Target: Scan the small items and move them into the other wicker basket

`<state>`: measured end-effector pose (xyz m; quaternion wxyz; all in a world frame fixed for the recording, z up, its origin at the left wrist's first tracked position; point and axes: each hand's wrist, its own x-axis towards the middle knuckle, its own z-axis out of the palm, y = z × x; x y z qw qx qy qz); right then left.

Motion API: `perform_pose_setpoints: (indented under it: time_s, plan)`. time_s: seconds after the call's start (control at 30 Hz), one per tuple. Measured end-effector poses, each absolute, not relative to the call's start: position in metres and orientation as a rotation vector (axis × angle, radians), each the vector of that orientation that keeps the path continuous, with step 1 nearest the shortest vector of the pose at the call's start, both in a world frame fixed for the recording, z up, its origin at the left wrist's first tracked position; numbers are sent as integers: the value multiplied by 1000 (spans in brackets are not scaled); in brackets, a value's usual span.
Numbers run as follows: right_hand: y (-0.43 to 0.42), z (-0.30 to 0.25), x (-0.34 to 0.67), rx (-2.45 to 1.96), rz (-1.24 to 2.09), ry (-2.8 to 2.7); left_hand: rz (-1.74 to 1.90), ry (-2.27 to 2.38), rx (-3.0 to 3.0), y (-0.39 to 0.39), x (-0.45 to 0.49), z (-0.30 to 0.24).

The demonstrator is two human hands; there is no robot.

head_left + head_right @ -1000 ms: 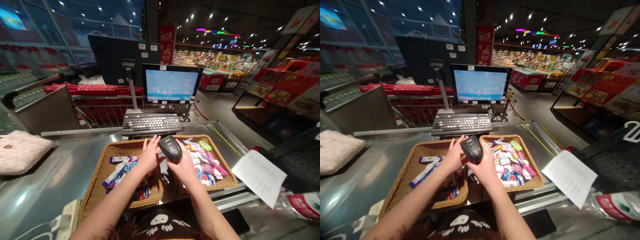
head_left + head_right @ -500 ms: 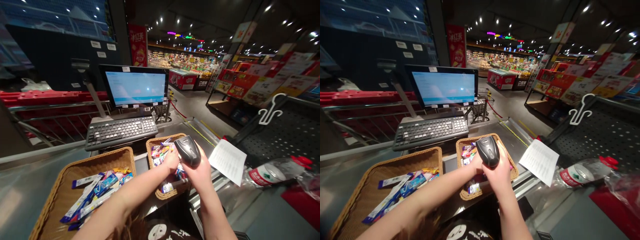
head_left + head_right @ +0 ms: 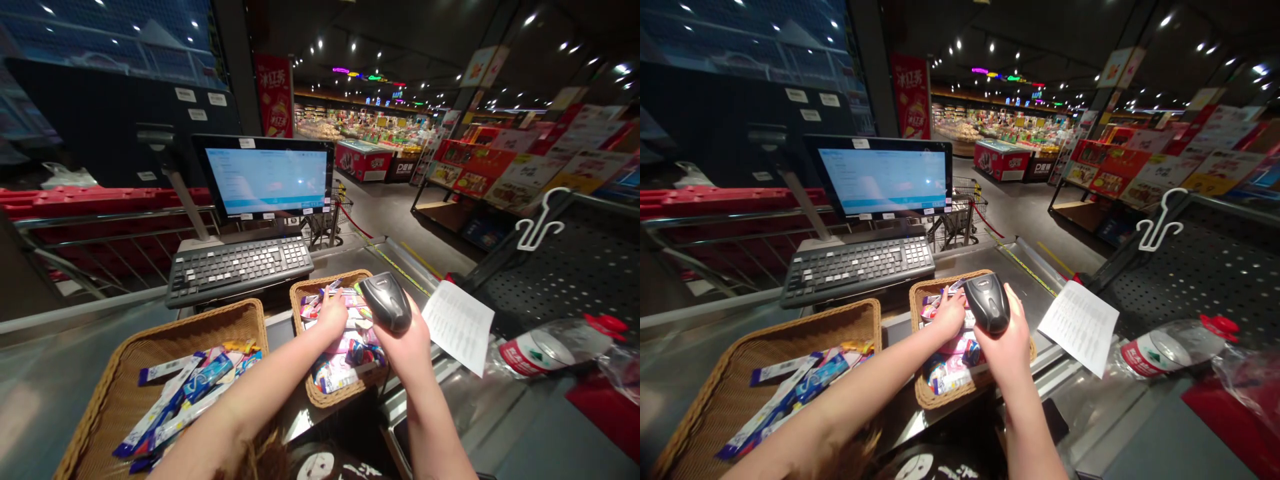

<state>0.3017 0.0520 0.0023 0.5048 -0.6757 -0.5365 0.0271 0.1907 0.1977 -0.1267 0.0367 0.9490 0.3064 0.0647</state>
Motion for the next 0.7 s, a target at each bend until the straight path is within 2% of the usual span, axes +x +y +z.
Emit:
perform_pose_setpoints:
  time_s: [0.13,0.33,0.7]
  plan:
    - [53,2,299,-1628,86,-1287,126,1082,2941,199,164,-118]
    - [55,5,289,-1560,31,-1347,122,910,2977,194,159,-123]
    - [45,7,286,-1605,68,-1288,231,886,2949,185,166,-133]
